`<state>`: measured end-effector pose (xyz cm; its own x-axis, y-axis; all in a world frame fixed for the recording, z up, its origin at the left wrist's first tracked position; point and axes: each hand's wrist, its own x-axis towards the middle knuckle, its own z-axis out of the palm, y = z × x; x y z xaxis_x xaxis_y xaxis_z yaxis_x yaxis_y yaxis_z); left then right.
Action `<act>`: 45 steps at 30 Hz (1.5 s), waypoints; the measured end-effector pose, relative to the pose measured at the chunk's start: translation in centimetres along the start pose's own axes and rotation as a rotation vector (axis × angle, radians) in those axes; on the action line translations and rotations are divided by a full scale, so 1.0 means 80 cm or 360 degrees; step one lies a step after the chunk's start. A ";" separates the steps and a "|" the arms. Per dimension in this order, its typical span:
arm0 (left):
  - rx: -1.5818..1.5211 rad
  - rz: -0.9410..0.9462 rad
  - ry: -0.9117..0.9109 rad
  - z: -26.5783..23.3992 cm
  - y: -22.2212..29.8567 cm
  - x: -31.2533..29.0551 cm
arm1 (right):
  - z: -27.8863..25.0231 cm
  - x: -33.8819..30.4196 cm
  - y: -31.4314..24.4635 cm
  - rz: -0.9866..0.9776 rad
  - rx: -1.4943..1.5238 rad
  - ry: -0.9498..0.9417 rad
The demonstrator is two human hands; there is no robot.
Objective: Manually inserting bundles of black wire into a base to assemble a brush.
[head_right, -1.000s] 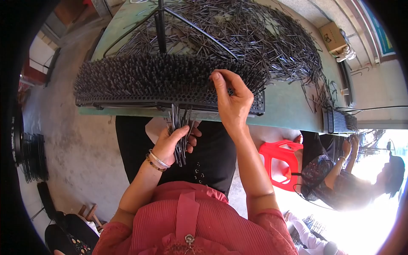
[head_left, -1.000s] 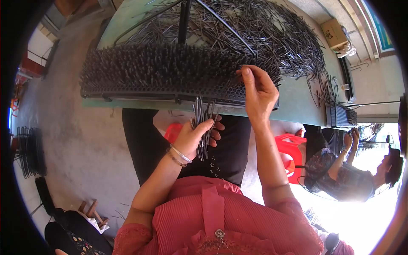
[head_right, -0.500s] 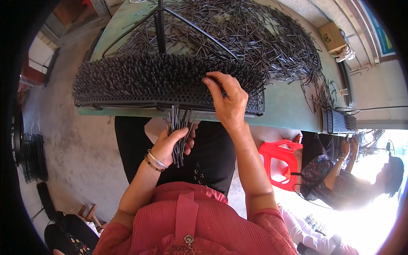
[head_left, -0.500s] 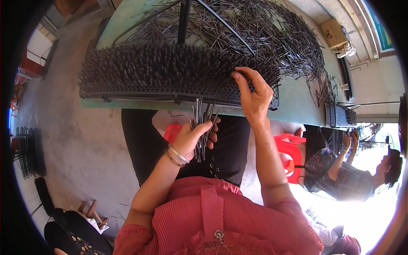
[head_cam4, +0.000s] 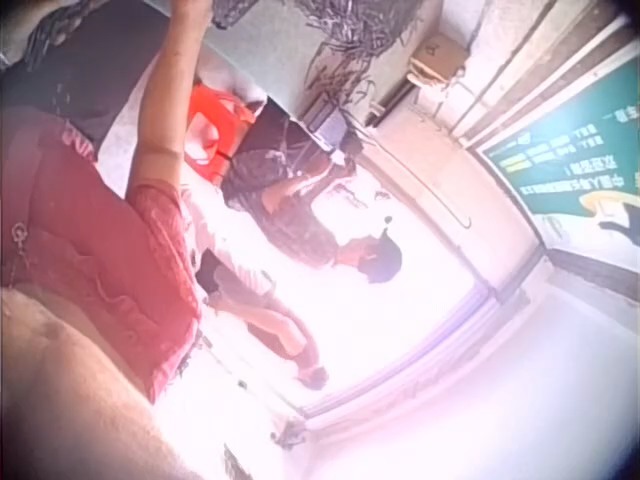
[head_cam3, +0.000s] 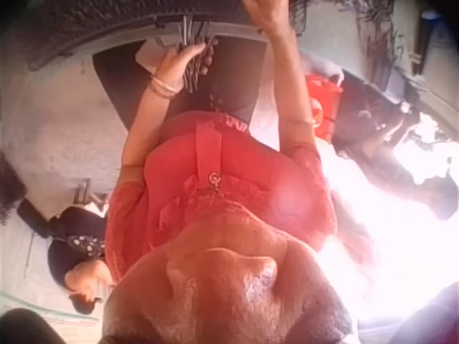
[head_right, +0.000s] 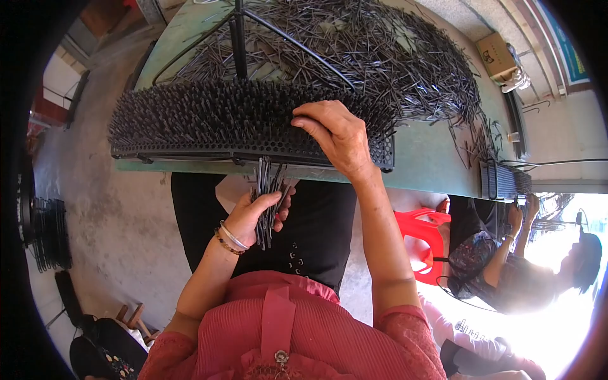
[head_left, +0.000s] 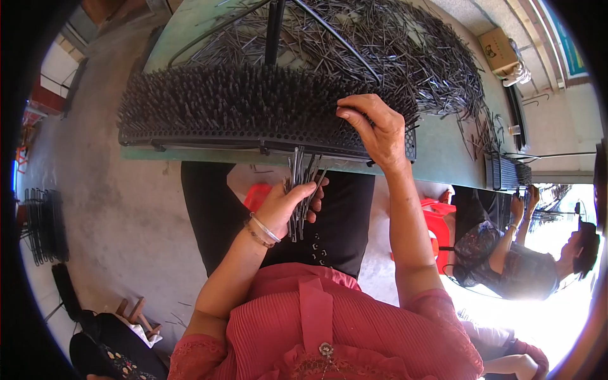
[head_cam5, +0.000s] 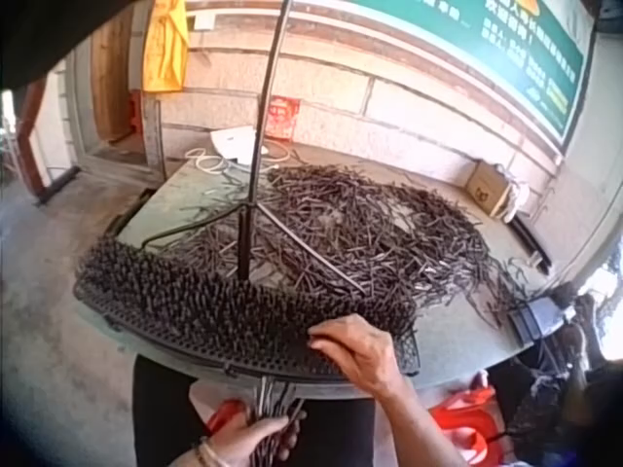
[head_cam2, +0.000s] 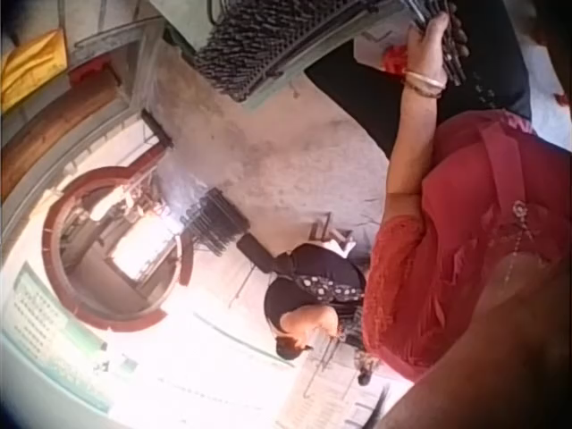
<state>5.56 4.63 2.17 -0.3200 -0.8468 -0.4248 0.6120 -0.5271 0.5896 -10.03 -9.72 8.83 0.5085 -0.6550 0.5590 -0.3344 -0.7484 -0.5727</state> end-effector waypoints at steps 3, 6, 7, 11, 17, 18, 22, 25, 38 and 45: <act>0.0012 -0.0013 0.0009 -0.001 0.001 0.001 | 0.003 -0.001 0.006 -0.0030 0.0023 -0.0043; 0.0009 -0.0008 0.0023 -0.002 0.001 0.000 | 0.008 -0.010 0.006 -0.0011 -0.0153 -0.0010; 0.0007 -0.0009 0.0022 -0.001 0.001 0.000 | 0.009 -0.013 0.005 -0.0011 -0.0154 -0.0012; -0.0005 0.0011 -0.0004 -0.004 0.002 0.001 | 0.018 -0.025 -0.004 -0.0065 -0.0402 0.0153; 0.0003 0.0033 -0.0051 -0.001 0.002 -0.001 | 0.023 -0.022 -0.017 -0.0163 -0.0484 0.0208; 0.0010 0.0037 -0.0066 0.001 0.003 -0.001 | 0.024 -0.024 -0.016 -0.0136 -0.0537 0.0236; -0.0038 0.0034 -0.0055 0.003 0.005 -0.002 | 0.031 -0.034 -0.015 -0.0081 -0.0729 0.0363; -0.0175 0.0007 0.0005 0.005 0.005 -0.002 | 0.035 -0.033 -0.018 -0.0120 -0.0725 0.0290; -0.0142 0.0218 0.0034 0.007 0.004 -0.006 | 0.035 -0.066 -0.055 0.1164 0.0652 -0.0204; -0.0129 0.0152 0.0229 -0.009 0.002 -0.009 | 0.031 -0.032 -0.063 0.0930 0.0629 0.0256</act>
<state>6.36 5.20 2.06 -0.1544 -0.8706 -0.4671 0.6928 -0.4324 0.5771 -7.71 -3.99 8.78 0.2009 -0.9666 0.1592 -0.1883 -0.1976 -0.9620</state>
